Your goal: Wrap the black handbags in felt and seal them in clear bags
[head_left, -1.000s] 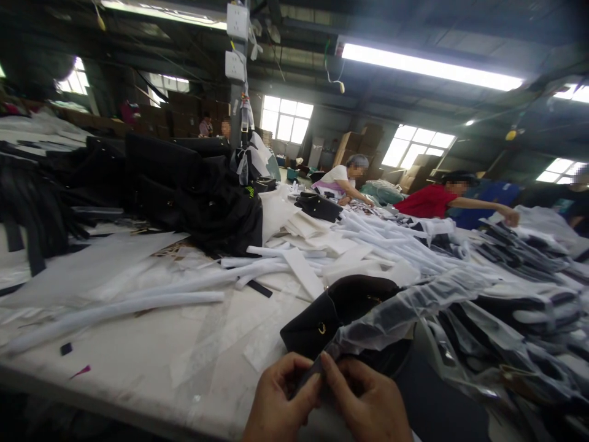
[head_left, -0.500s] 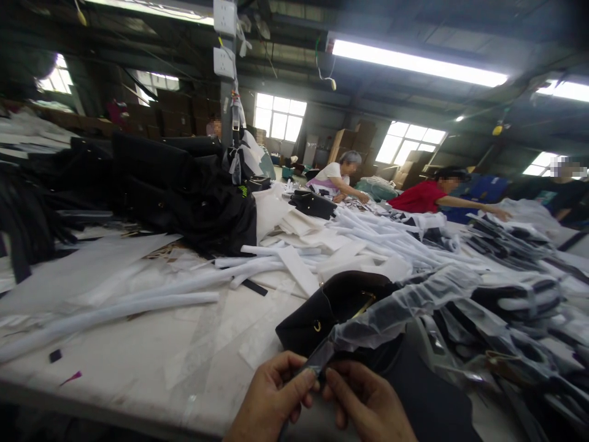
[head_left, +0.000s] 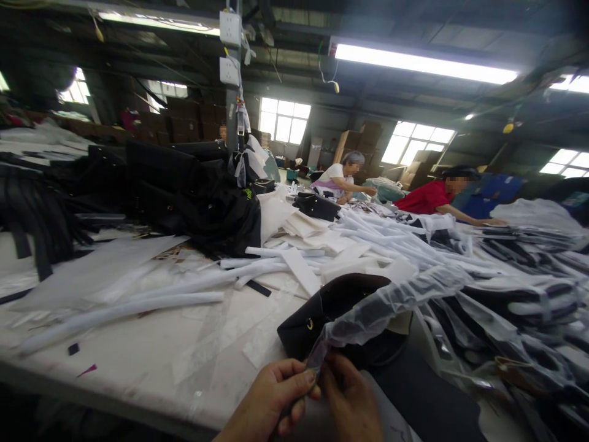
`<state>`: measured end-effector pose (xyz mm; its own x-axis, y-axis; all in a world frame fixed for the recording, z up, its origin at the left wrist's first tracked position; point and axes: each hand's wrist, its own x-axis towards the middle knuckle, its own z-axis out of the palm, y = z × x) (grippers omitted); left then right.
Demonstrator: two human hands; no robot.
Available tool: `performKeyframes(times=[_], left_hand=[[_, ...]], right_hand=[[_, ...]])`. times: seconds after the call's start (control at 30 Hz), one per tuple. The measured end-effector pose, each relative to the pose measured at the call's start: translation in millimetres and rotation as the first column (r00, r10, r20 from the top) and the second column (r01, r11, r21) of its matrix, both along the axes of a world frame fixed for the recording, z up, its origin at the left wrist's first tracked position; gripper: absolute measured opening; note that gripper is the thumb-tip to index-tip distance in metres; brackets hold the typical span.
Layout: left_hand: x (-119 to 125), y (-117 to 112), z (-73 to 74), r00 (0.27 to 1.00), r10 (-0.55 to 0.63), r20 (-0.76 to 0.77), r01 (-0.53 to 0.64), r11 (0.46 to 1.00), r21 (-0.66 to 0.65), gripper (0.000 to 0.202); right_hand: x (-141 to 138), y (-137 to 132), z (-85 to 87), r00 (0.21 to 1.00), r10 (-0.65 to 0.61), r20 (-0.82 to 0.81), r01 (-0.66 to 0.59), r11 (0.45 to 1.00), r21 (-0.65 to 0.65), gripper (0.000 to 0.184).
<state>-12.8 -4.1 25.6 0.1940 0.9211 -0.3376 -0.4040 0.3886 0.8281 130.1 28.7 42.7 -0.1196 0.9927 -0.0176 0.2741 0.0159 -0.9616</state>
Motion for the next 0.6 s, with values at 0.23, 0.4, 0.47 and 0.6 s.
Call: performKeyframes(times=[0.23, 0.4, 0.47, 0.6], left_hand=[[0.4, -4.2, 6.5, 0.997, -0.076, -0.008, 0.076, 0.997, 0.001, 0.051], [3.3, -5.0, 9.1, 1.0, -0.002, -0.014, 0.003, 0.998, 0.068, 0.053], [6.1, -5.6, 9.6, 0.999, 0.033, -0.043, -0.029, 0.996, 0.086, 0.055], [11.9, -6.9, 11.4, 0.992, 0.097, -0.079, -0.086, 0.989, 0.123, 0.061]], right_hand=[[2.0, 9.3, -2.1, 0.991, 0.095, -0.094, -0.106, 0.986, -0.125, 0.025], [12.9, 9.1, 0.0, 0.911, 0.227, -0.344, -0.304, 0.933, -0.191, 0.04], [14.3, 6.2, 0.8, 0.826, 0.206, -0.525, -0.395, 0.875, -0.279, 0.051], [3.9, -2.2, 3.5, 0.737, 0.002, -0.676, -0.321, 0.881, -0.347, 0.046]])
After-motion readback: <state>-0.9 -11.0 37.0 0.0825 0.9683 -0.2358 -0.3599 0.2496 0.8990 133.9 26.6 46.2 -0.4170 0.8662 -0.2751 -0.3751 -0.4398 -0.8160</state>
